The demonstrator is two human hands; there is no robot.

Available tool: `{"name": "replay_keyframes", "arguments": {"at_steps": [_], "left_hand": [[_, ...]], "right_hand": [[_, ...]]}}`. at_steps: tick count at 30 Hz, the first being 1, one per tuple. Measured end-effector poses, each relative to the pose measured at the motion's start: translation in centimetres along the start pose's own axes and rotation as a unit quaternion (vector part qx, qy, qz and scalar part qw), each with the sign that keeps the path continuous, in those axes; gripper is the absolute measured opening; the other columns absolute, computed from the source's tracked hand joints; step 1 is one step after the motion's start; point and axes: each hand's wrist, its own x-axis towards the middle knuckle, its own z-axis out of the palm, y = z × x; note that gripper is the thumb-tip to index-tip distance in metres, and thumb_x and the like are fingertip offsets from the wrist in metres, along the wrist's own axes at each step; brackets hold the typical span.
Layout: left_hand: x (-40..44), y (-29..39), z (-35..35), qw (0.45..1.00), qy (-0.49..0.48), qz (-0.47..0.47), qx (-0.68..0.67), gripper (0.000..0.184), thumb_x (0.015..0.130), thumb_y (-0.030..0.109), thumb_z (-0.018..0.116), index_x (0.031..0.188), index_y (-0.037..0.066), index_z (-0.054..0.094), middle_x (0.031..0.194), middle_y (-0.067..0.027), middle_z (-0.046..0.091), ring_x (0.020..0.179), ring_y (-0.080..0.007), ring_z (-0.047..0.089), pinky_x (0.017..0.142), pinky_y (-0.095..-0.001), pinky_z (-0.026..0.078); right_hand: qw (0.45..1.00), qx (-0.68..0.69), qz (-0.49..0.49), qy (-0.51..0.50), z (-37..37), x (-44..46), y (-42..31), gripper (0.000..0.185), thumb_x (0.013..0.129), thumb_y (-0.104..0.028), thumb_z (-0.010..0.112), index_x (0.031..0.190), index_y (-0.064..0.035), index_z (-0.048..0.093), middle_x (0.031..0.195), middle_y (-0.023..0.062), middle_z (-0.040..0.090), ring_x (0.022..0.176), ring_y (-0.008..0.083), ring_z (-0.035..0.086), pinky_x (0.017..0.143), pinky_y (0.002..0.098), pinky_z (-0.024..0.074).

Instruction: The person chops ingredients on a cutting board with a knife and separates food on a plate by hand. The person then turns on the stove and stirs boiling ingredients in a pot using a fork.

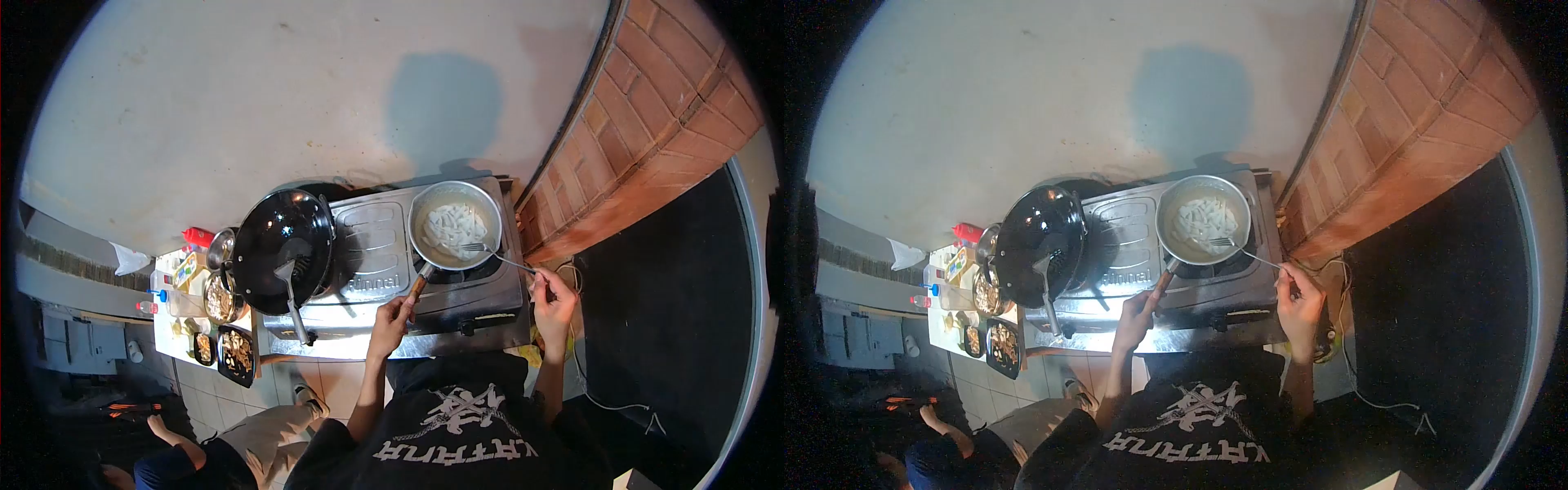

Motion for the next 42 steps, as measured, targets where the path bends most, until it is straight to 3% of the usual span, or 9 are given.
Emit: {"name": "replay_keyframes", "arguments": {"at_steps": [8,18,21,23,24,28,31,33,42], "left_hand": [[0.0,-0.2,0.1,1.000,0.024,0.002,-0.001,0.036,0.095,0.035,0.054,0.095,0.001,0.064,0.058,0.0012,0.053,0.045,-0.0043,0.041,0.042,-0.0215,0.031],[0.0,-0.4,-0.2,1.000,0.019,0.008,0.011,0.035,0.094,0.035,0.055,0.095,0.001,0.064,0.057,-0.0001,0.054,0.044,-0.0050,0.040,0.041,-0.0237,0.031],[-0.1,0.2,0.0,1.000,0.017,-0.006,0.004,0.036,0.094,0.035,0.055,0.094,0.001,0.064,0.057,-0.0003,0.054,0.045,-0.0055,0.040,0.041,-0.0241,0.031],[-0.4,0.3,-0.2,1.000,0.020,-0.013,0.004,0.036,0.094,0.035,0.055,0.094,0.001,0.064,0.056,-0.0005,0.054,0.045,-0.0060,0.041,0.042,-0.0245,0.031],[-0.4,0.3,-0.2,1.000,0.020,-0.007,0.011,0.037,0.094,0.036,0.055,0.092,0.000,0.064,0.056,-0.0009,0.053,0.045,-0.0063,0.041,0.042,-0.0251,0.031],[-0.1,0.4,-0.1,0.999,0.025,0.011,0.029,0.040,0.094,0.038,0.054,0.089,-0.001,0.064,0.055,-0.0019,0.052,0.046,-0.0070,0.042,0.043,-0.0265,0.033],[-0.1,0.0,0.0,0.998,0.041,0.020,0.045,0.041,0.093,0.038,0.054,0.087,-0.002,0.063,0.054,-0.0023,0.052,0.047,-0.0072,0.043,0.044,-0.0272,0.034],[-0.2,-0.1,0.1,0.997,0.055,0.031,0.053,0.041,0.093,0.037,0.055,0.086,-0.002,0.064,0.054,-0.0025,0.052,0.048,-0.0073,0.044,0.044,-0.0275,0.034],[-0.5,0.9,0.1,0.996,0.057,0.015,0.061,0.041,0.093,0.038,0.055,0.088,-0.001,0.066,0.055,-0.0045,0.055,0.048,-0.0103,0.048,0.046,-0.0294,0.037]], "right_hand": [[0.994,-0.023,-0.111,-0.010,0.1,1.9,-2.8,0.014,0.086,0.001,0.058,0.098,0.0042,0.065,0.069,0.0098,0.061,0.061,0.0140,0.057,0.057,0.0275,0.0439],[0.983,-0.072,-0.163,-0.052,1.4,3.6,-3.3,0.016,0.084,0.004,0.058,0.099,0.0037,0.064,0.077,0.0166,0.059,0.065,0.0220,0.059,0.059,0.0306,0.0444],[0.984,-0.069,-0.151,-0.065,2.9,2.9,-2.1,0.014,0.085,0.003,0.057,0.097,0.0040,0.064,0.079,0.0166,0.061,0.065,0.0208,0.060,0.058,0.0307,0.0449],[0.990,-0.008,-0.129,-0.060,4.1,2.2,-2.0,0.015,0.089,0.000,0.055,0.100,0.0031,0.065,0.070,0.0055,0.057,0.056,0.0096,0.050,0.052,0.0234,0.0384],[0.989,0.005,-0.128,-0.067,4.5,2.0,-2.1,0.015,0.090,0.000,0.054,0.100,0.0030,0.065,0.070,0.0048,0.056,0.056,0.0090,0.049,0.052,0.0230,0.0385],[0.986,0.013,-0.141,-0.083,4.9,2.0,-3.1,0.016,0.090,0.000,0.053,0.101,0.0033,0.064,0.071,0.0051,0.057,0.057,0.0084,0.049,0.054,0.0223,0.0389],[0.987,0.014,-0.136,-0.084,5.3,1.8,-3.5,0.017,0.087,0.002,0.055,0.102,0.0021,0.064,0.071,0.0093,0.057,0.061,0.0149,0.055,0.056,0.0267,0.0428],[0.985,0.030,-0.141,-0.091,5.4,1.8,-3.5,0.018,0.090,0.002,0.053,0.104,0.0038,0.063,0.075,0.0068,0.058,0.060,0.0087,0.050,0.056,0.0213,0.0401],[0.976,0.000,-0.185,-0.113,7.0,2.1,-2.0,0.017,0.090,0.002,0.053,0.103,0.0037,0.064,0.072,0.0059,0.058,0.057,0.0086,0.049,0.053,0.0221,0.0399]]}}
